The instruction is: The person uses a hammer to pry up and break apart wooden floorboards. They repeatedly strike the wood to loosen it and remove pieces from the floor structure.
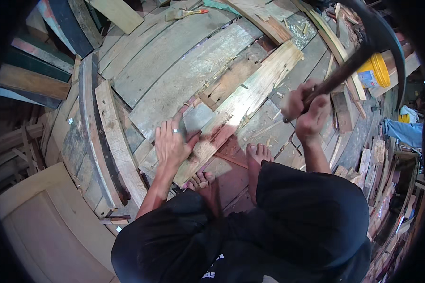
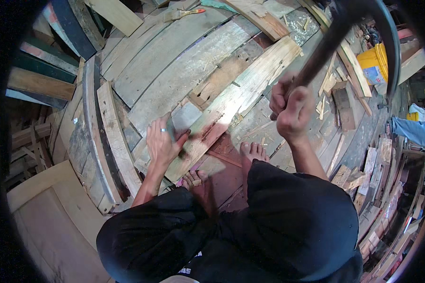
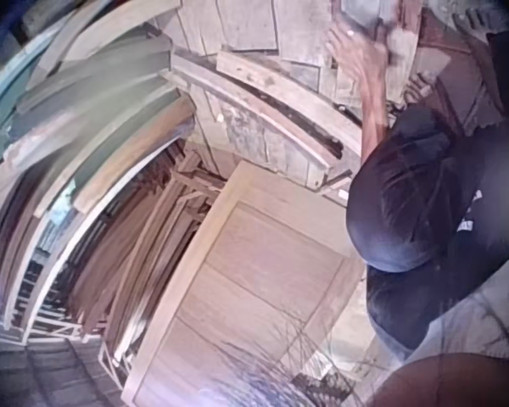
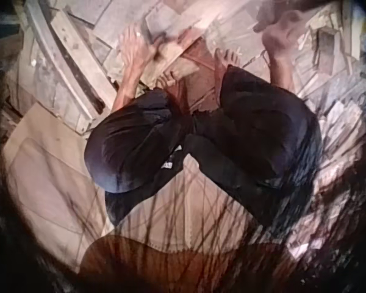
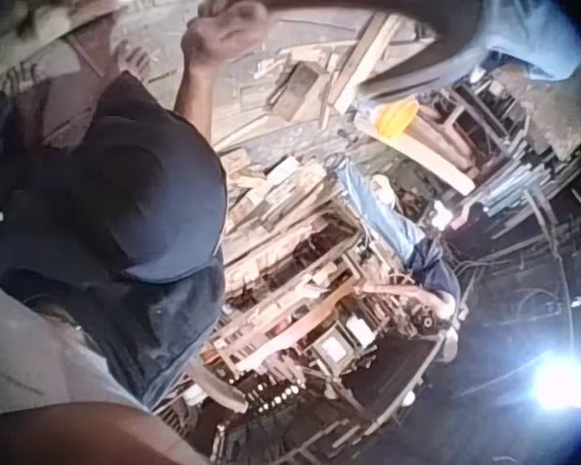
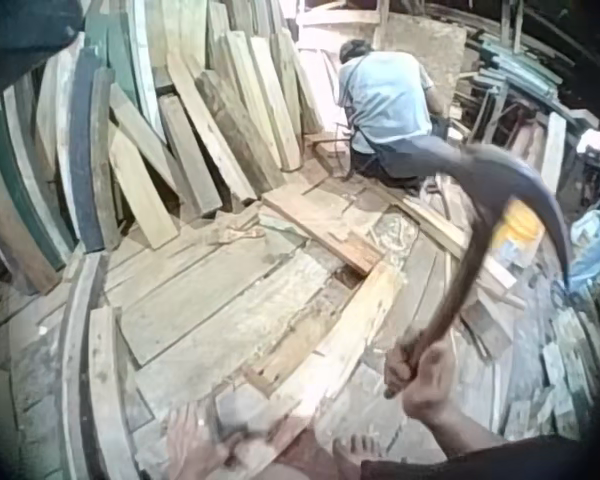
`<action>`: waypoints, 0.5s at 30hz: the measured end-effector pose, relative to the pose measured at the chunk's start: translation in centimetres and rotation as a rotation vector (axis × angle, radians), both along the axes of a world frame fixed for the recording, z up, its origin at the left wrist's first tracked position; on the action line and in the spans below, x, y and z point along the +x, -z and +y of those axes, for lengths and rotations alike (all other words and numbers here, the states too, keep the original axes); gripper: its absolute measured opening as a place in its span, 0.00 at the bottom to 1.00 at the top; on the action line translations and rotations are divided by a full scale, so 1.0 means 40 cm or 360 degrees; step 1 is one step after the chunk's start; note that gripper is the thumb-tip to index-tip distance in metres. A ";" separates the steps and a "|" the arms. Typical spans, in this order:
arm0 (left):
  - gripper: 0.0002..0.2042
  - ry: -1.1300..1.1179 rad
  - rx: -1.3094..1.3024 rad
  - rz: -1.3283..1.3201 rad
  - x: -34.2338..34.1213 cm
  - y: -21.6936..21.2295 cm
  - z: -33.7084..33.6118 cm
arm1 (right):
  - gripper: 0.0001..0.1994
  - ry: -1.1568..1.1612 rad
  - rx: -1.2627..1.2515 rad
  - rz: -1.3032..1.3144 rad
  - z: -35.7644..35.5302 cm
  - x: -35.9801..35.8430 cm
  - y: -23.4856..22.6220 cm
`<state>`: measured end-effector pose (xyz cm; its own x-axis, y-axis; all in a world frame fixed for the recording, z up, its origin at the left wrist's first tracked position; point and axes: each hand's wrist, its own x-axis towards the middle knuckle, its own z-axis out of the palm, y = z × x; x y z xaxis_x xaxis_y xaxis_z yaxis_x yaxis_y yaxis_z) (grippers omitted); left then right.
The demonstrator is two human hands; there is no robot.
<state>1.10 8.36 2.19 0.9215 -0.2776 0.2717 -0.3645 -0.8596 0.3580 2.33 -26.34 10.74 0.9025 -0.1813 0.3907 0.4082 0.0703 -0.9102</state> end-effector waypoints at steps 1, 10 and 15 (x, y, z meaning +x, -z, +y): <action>0.43 0.0020 0.0039 -0.0007 0.001 0.000 0.000 | 0.27 0.0093 0.0014 -0.0059 0.006 0.005 0.036; 0.43 -0.0061 0.0087 0.0013 -0.002 0.009 0.004 | 0.19 0.0075 -0.0071 0.1222 0.011 -0.078 0.206; 0.46 -0.0053 0.0127 -0.0061 -0.015 0.008 -0.014 | 0.22 0.0192 0.0057 0.0471 -0.031 -0.030 0.005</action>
